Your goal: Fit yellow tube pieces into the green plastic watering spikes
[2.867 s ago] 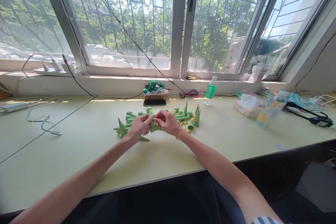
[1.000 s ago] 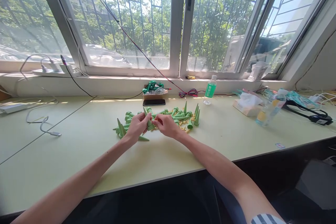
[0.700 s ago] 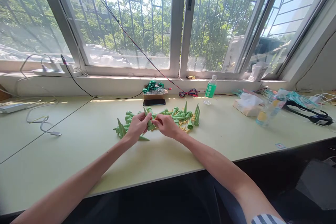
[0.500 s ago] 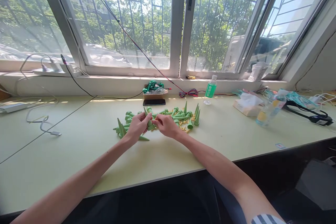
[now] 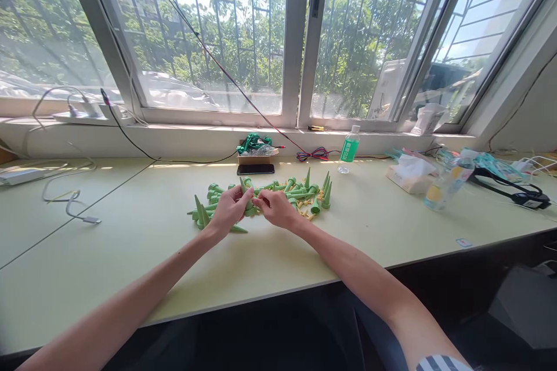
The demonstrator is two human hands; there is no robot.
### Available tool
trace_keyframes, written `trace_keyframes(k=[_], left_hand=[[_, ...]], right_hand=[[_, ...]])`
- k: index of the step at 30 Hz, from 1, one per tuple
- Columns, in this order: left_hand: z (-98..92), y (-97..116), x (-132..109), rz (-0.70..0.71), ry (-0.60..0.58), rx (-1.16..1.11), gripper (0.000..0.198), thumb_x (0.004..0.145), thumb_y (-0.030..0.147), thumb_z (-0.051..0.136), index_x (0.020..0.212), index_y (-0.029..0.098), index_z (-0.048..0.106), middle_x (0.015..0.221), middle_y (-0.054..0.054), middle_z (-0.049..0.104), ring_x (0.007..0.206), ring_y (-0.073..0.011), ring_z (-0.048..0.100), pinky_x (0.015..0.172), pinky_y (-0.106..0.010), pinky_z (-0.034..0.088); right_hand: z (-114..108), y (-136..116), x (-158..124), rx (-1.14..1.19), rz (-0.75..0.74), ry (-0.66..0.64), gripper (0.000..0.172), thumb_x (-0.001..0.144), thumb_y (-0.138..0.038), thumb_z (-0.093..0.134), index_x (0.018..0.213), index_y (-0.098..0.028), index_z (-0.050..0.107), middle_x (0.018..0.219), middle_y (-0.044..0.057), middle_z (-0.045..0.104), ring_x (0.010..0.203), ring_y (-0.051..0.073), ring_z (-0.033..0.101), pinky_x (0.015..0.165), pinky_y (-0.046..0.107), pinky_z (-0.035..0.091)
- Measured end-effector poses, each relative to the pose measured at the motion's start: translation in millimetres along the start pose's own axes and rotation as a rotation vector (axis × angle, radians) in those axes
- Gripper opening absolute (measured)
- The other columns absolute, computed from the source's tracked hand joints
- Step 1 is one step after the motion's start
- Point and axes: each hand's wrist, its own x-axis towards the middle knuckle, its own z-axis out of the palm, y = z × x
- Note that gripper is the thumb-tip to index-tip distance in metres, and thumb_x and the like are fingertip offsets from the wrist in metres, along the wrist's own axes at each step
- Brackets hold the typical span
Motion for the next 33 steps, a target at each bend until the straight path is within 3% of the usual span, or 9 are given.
trace_keyframes(k=[16,24,28,33], left_hand=[[-0.7,1.9,-0.9,-0.019,-0.075,-0.081,0.033,0.082,0.050,0.054,0.073,0.018,0.052,0.053,0.004,0.046,0.036,-0.0081,0.039,0.035,-0.023,0.031],[0.7,4.5,-4.3,0.194,0.030,0.170,0.031,0.087,0.043,0.049,0.069,0.018,0.050,0.052,0.005,0.039,0.047,-0.0086,0.035,0.047,-0.023,0.028],[1.2,6.0,-6.0,0.249,0.037,0.222,0.031,0.089,0.042,0.047,0.069,0.018,0.047,0.053,0.005,0.038,0.049,-0.0088,0.032,0.049,-0.023,0.027],[0.8,5.7,-6.7,0.299,0.032,0.234,0.034,0.089,0.040,0.047,0.065,0.019,0.036,0.053,0.006,0.035,0.049,-0.0085,0.030,0.049,-0.023,0.025]], right_hand=[[-0.7,-1.4,0.8,-0.001,0.008,0.052,0.041,0.091,-0.042,0.045,0.058,-0.018,0.039,0.051,-0.005,0.039,0.050,0.008,0.030,0.051,0.023,0.025],[-1.1,-4.7,1.8,0.025,0.061,0.073,0.045,0.090,-0.047,0.044,0.056,-0.018,0.040,0.051,-0.003,0.042,0.050,0.008,0.033,0.050,0.023,0.027],[-1.7,-6.7,1.8,0.130,0.145,0.038,0.045,0.090,-0.050,0.044,0.058,-0.018,0.042,0.048,-0.004,0.041,0.043,0.007,0.037,0.045,0.022,0.029],[-0.1,-9.0,1.6,0.449,0.299,-0.029,0.049,0.085,-0.061,0.049,0.059,-0.020,0.039,0.042,-0.008,0.032,0.030,0.007,0.035,0.032,0.021,0.023]])
